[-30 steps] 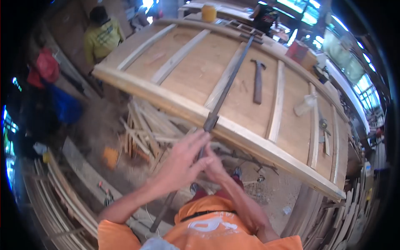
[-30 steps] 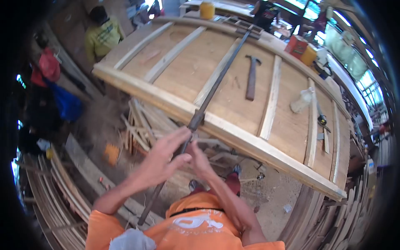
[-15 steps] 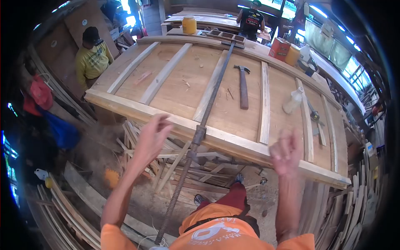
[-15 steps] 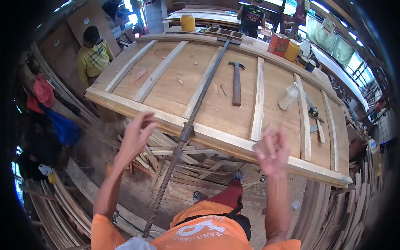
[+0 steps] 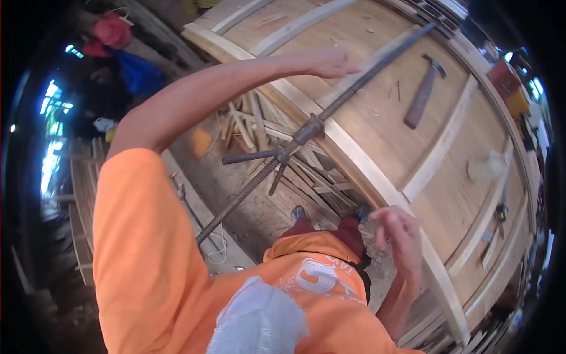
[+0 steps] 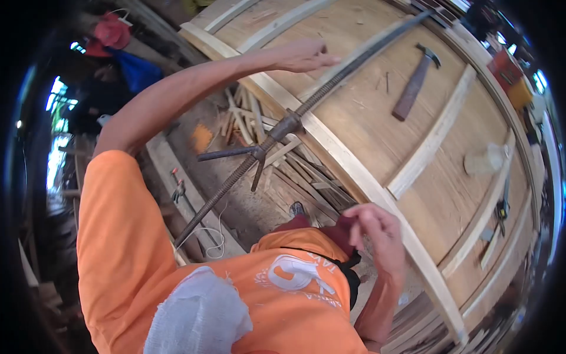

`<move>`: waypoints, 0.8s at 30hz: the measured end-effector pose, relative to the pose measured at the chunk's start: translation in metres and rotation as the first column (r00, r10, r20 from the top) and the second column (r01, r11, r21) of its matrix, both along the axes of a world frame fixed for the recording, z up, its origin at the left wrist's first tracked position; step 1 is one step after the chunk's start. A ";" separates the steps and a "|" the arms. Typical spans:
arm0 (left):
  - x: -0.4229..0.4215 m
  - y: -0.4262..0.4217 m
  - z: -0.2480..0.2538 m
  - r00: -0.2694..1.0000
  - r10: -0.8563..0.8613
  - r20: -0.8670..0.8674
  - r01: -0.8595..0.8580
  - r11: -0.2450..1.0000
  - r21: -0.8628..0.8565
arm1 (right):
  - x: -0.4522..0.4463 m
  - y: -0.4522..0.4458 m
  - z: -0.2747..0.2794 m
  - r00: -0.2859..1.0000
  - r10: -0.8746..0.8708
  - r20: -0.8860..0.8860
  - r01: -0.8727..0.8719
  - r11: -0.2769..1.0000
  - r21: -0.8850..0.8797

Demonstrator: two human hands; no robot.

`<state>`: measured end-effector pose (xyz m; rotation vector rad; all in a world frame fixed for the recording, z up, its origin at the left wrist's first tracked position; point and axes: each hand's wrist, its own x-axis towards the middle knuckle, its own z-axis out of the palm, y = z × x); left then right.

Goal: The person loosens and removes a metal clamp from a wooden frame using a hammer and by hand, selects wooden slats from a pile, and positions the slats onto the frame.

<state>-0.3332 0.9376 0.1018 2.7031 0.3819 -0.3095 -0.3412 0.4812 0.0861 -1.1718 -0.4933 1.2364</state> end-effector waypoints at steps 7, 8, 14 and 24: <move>0.016 -0.080 -0.040 0.914 0.381 0.140 -0.261 0.816 -0.517 | -0.029 0.093 -0.049 0.927 0.279 0.250 -0.253 0.958 -0.132; 0.013 -0.083 -0.048 0.888 0.401 0.224 -0.233 0.814 -0.532 | -0.035 0.107 -0.055 0.900 0.297 0.319 -0.260 0.953 -0.153; 0.024 -0.083 -0.063 0.820 0.488 0.299 -0.278 0.796 -0.538 | -0.105 0.149 -0.092 0.970 0.212 0.118 -0.230 0.957 0.179; 0.036 -0.085 -0.017 0.838 0.537 0.098 -0.277 0.573 -0.771 | -0.105 0.161 -0.024 0.926 0.378 -0.009 -0.368 0.908 0.199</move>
